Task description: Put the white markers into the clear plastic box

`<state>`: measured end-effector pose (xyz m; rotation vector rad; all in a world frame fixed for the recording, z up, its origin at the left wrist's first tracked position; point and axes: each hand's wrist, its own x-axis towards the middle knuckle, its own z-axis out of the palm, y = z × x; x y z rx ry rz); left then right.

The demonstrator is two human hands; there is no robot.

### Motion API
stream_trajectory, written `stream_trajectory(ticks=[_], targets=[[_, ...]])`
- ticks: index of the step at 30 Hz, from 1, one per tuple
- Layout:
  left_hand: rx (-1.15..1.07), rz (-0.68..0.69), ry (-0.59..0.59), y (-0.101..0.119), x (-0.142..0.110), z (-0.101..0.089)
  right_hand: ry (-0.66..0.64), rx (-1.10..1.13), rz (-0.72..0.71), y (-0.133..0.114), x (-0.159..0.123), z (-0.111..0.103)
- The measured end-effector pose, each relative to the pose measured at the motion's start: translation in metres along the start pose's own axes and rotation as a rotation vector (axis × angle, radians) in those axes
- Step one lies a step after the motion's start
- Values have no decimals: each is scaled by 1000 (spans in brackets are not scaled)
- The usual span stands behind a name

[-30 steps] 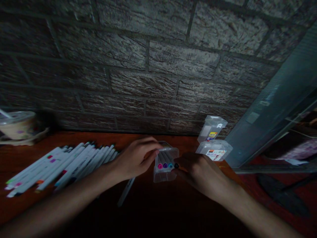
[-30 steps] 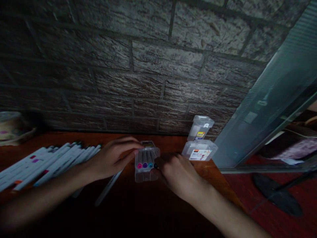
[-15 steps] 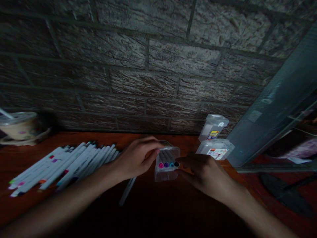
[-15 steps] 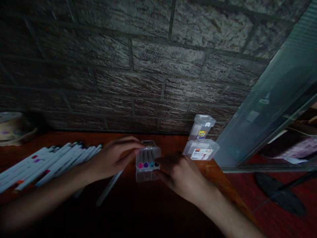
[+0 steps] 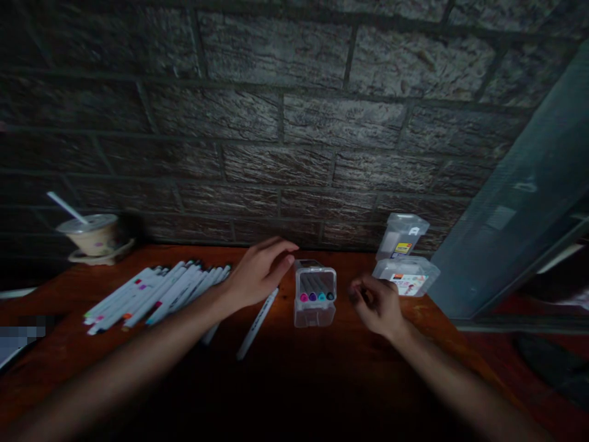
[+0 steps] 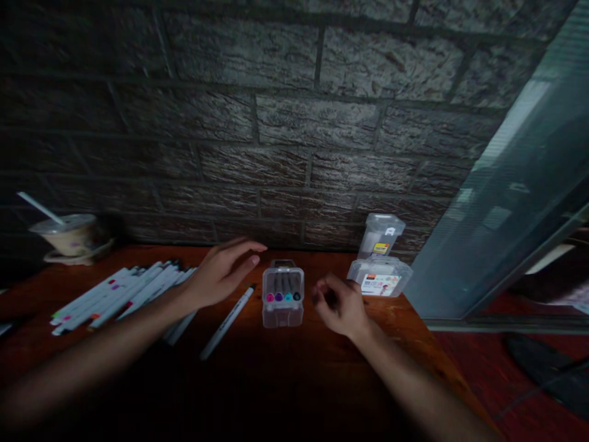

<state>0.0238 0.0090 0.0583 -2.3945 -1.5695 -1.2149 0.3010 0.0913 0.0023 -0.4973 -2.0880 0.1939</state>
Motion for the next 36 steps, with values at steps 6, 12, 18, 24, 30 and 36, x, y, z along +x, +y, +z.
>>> stream_trajectory(ticks=[6, 12, 18, 24, 30, 36], targets=[[100, -196, 36, -12, -19, -21, -7, 61, 45, 6, -1, 3], [208, -355, -147, -34, -54, -18, -19, 79, 122, 12, -1, -1], [375, -524, -244, -61, -61, -39, -47, 48, 145, 24, -3, 1], [445, -616, -362, -70, -72, -42, -60, 11, 142, 33, -4, 3], [425, -624, -412, -62, -76, -25, -71, 8, 160, 32, -3, 3], [312, -551, -355, -57, -71, -18, -54, 29, 189, 26, -1, 3]])
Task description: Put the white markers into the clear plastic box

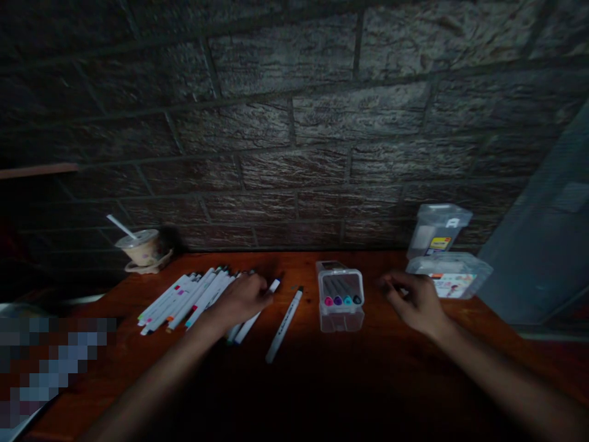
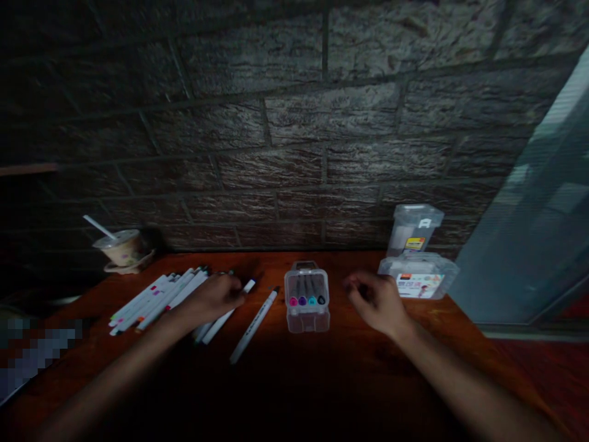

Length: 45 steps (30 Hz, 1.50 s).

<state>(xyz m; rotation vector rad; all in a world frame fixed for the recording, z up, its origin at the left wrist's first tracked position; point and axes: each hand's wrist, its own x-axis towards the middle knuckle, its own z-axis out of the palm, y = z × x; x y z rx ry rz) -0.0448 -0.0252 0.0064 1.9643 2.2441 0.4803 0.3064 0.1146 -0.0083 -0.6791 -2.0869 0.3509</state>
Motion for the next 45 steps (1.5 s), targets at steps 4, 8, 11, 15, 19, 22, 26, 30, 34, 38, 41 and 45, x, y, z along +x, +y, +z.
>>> stream_trajectory(ticks=[4, 8, 11, 15, 19, 22, 26, 30, 34, 38, 41, 45], targets=[[-134, 48, 74, 11, 2, -5, 30, -17, -11, 1, 1, -2], [-263, 96, 203, 28, -5, -7, 79, -9, -45, -2, 2, -10], [-308, 221, 396, 43, -18, -3, 132, 23, -84, -17, -4, -12], [-154, 676, 601, 66, -42, 7, 40, 264, -254, -56, -22, -2], [-5, 828, 556, 85, -54, 16, -64, 260, -406, -88, -35, 8], [-84, 831, 522, 87, -51, 20, -36, 251, -408, -92, -35, 7], [-229, 754, 534, 77, -42, 21, 62, 254, -255, -80, -31, 2], [-356, 710, 533, 70, -39, 18, 47, 268, -183, -75, -28, 2], [-482, 643, 459, 70, -42, 20, 21, 305, -126, -78, -28, 4], [-566, 531, 399, 71, -46, 25, 16, 393, -41, -81, -30, 7], [-638, 462, 393, 73, -49, 24, -12, 482, 57, -81, -31, 8], [-770, 391, 378, 75, -52, 24, -37, 613, 175, -81, -29, 8]])
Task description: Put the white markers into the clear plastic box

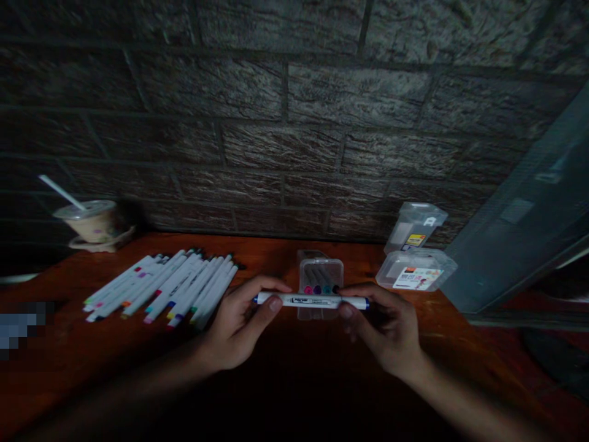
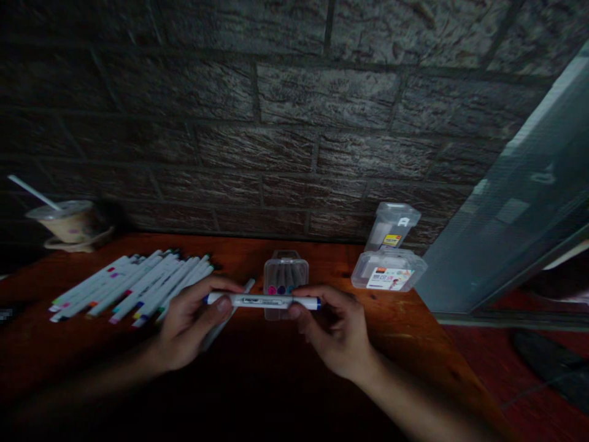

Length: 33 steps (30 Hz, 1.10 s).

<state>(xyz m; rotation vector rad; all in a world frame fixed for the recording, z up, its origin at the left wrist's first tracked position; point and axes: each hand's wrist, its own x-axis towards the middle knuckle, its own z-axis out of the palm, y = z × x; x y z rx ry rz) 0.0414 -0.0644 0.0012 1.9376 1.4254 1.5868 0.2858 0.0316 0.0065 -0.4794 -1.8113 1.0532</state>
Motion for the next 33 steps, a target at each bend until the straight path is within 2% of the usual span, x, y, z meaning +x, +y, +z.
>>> stream_trajectory(ticks=[5, 9, 20, 33], targets=[[-291, -150, -20, -6, -6, 5, 13, 108, 59, -3, 5, -2], [-401, -167, -37, -10, -7, 7, 2, 146, 71, -2, 5, -4], [-274, -209, -60, -2, 1, 6, -6, 116, 55, 2, 3, -5], [-141, -166, 24, 7, 7, 7, 19, 49, 76, -3, 4, -1]])
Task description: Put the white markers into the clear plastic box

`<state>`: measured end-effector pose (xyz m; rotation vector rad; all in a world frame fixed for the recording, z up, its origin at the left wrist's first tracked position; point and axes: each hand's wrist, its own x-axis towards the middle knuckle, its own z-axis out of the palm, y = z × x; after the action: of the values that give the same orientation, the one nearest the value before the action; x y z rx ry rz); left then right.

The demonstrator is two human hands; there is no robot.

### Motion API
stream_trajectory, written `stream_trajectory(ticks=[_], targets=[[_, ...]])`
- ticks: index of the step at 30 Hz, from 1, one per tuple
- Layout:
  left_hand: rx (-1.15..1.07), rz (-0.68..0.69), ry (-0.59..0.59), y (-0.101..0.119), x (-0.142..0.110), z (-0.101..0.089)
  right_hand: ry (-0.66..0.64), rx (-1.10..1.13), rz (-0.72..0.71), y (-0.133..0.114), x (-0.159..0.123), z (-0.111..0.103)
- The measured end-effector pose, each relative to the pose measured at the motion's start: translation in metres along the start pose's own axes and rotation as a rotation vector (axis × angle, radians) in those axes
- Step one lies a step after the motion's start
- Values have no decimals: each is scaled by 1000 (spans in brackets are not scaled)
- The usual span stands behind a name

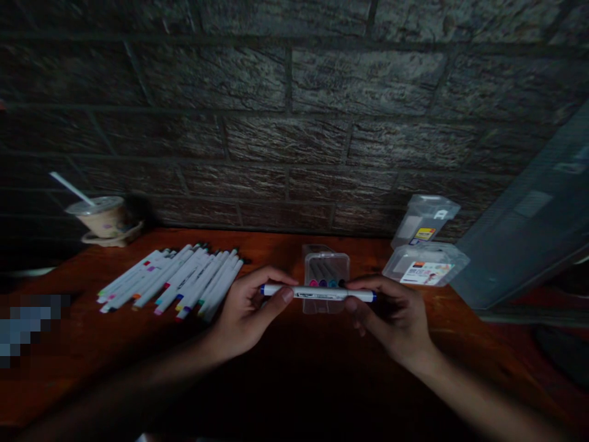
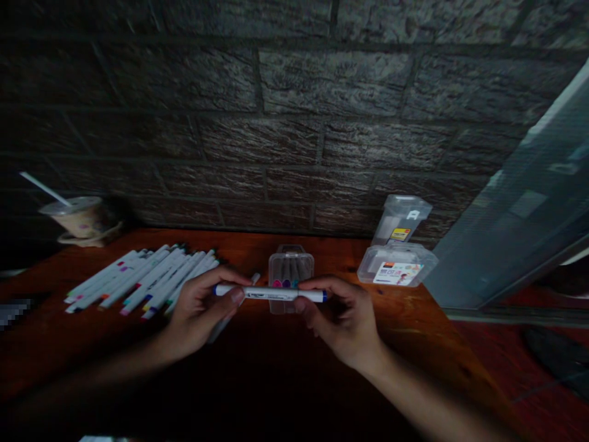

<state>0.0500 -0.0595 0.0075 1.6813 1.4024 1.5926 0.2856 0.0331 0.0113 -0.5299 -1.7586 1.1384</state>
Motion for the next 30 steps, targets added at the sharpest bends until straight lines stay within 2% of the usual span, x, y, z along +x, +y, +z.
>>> stream_trajectory(ticks=[8, 15, 23, 30], targets=[[-34, 16, -4, 2, 1, 1, 8, 50, 38, 2, 1, 0], [-184, -62, -50, -5, -3, 1, -13, 83, 59, 0, 3, -1], [-16, -60, -42, -2, -1, 1, -3, 99, 66, 2, 5, -1], [-108, -126, -63, -7, -2, 5, 23, 102, 94, -1, 6, 1]])
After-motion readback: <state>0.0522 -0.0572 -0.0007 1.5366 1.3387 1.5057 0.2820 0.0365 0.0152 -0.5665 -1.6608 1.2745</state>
